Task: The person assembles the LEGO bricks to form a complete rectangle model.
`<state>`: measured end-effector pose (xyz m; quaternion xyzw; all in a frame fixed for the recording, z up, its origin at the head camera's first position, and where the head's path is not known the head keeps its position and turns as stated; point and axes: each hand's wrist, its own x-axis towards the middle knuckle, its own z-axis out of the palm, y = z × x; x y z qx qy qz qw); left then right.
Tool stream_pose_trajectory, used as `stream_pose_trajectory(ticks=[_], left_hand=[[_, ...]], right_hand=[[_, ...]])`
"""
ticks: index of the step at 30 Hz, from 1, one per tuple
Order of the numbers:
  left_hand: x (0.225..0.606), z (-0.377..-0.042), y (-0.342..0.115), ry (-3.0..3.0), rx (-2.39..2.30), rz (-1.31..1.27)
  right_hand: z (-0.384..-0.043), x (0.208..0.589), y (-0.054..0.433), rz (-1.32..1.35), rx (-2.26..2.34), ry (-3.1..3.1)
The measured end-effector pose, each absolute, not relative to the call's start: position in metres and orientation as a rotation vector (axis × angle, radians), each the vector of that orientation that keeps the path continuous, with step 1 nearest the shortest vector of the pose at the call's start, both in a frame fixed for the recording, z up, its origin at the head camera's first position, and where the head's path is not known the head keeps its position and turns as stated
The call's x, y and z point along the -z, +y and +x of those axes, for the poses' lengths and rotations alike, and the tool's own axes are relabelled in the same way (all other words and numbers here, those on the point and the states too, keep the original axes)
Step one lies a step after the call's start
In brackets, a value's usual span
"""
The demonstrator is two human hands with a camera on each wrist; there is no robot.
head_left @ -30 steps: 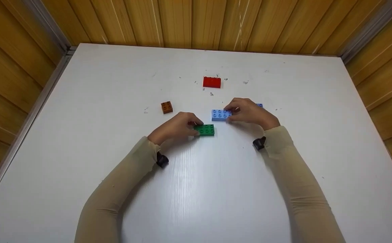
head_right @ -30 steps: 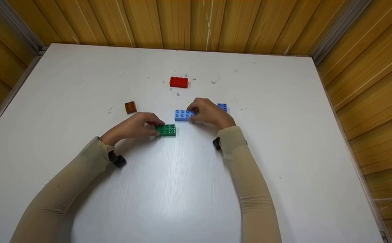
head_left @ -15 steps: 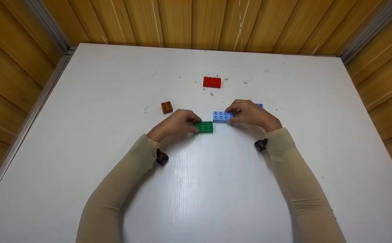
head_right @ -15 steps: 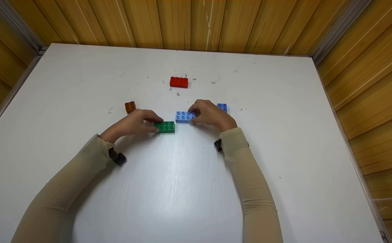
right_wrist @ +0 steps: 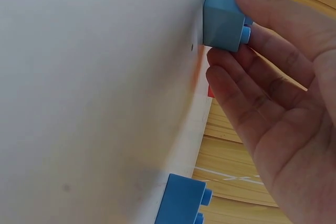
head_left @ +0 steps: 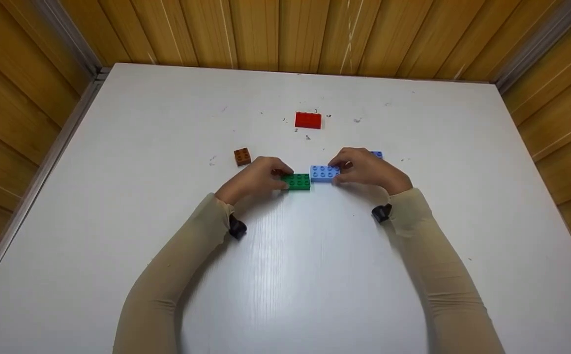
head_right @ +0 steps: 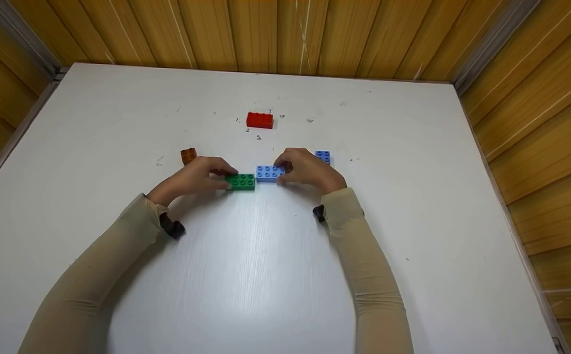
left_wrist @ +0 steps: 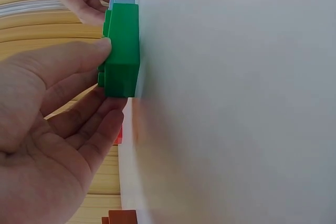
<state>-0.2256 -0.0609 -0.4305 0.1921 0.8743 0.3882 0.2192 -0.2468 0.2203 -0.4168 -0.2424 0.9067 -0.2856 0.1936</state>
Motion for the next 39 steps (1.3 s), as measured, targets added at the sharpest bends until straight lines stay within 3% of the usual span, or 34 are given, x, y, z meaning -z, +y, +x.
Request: stream_pose_trajectory(ticks=[39], left_hand=[[0.4322,-0.2313,-0.0589,2.417,-1.096,0.527]], right_hand=[[-0.2434,0.4138,0.2189,-0.645,0.773,2.479]])
